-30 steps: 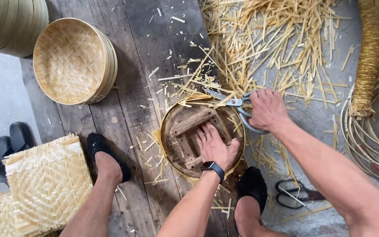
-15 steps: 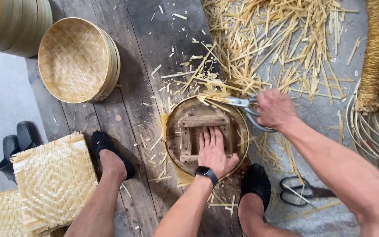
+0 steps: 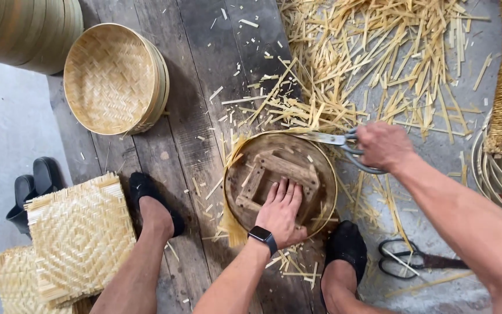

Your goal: Trimming woven bamboo edges and assembling basket components using a wooden mold.

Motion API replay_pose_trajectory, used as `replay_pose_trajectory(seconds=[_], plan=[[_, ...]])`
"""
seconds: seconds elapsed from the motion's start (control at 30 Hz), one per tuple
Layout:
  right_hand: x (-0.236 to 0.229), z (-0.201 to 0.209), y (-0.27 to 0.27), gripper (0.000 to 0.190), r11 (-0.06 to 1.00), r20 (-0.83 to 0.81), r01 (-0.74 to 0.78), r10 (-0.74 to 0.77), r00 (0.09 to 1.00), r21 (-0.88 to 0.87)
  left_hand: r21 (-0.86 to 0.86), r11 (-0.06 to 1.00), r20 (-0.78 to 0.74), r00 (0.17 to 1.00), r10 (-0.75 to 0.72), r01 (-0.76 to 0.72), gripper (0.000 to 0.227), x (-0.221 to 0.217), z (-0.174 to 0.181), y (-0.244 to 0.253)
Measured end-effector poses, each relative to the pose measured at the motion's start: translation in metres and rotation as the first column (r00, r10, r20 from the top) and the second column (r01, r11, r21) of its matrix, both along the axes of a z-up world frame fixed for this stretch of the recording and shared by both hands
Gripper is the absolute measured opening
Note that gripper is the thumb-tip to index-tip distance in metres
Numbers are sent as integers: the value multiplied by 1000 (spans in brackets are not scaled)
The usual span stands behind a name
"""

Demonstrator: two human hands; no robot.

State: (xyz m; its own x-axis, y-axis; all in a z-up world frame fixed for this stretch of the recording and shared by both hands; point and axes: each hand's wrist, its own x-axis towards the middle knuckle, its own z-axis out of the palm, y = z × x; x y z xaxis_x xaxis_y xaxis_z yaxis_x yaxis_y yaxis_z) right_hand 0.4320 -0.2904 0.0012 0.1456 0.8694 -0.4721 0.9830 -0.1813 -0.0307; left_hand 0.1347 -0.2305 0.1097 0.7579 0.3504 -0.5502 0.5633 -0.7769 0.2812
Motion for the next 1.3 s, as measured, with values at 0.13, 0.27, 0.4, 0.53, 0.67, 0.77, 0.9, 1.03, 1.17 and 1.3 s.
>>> replay_pose_trajectory(seconds=[0.13,0.27,0.4,0.53,0.67,0.77,0.9,1.03,1.17,1.3], plan=[[-6,16,-13,31,983,1,11,-11,1000,184,-25,988,-75,985,-153,152,111,-11,7,-11],[-28,25,23,54,988,84,-59,47,995,142,-38,987,-77,984,-161,158,113,-9,13,-2],[-12,18,17,24,999,-33,25,-24,999,39,-7,995,-64,993,-97,97,104,-20,6,1],[-8,17,-12,28,996,-18,-19,18,1000,-83,43,894,150,888,435,-445,102,-20,-25,-11],[-21,43,5,32,999,27,-31,30,999,40,-141,540,233,502,833,-830,117,43,-8,-9],[-36,53,23,55,999,62,2,-5,998,51,-130,505,220,472,854,-853,125,48,-7,-15],[-35,16,18,17,977,19,-7,3,1000,212,-120,557,303,503,809,-822,126,42,-9,-16],[-19,14,-9,30,989,-44,11,-18,999,-145,-84,664,324,610,723,-743,125,31,-13,-22],[-26,10,-5,30,973,-29,17,-10,1000,232,-42,716,302,674,674,-697,124,27,-12,-23],[-34,11,3,48,972,114,-77,53,992,222,-74,776,261,739,621,-626,123,22,-5,-31]])
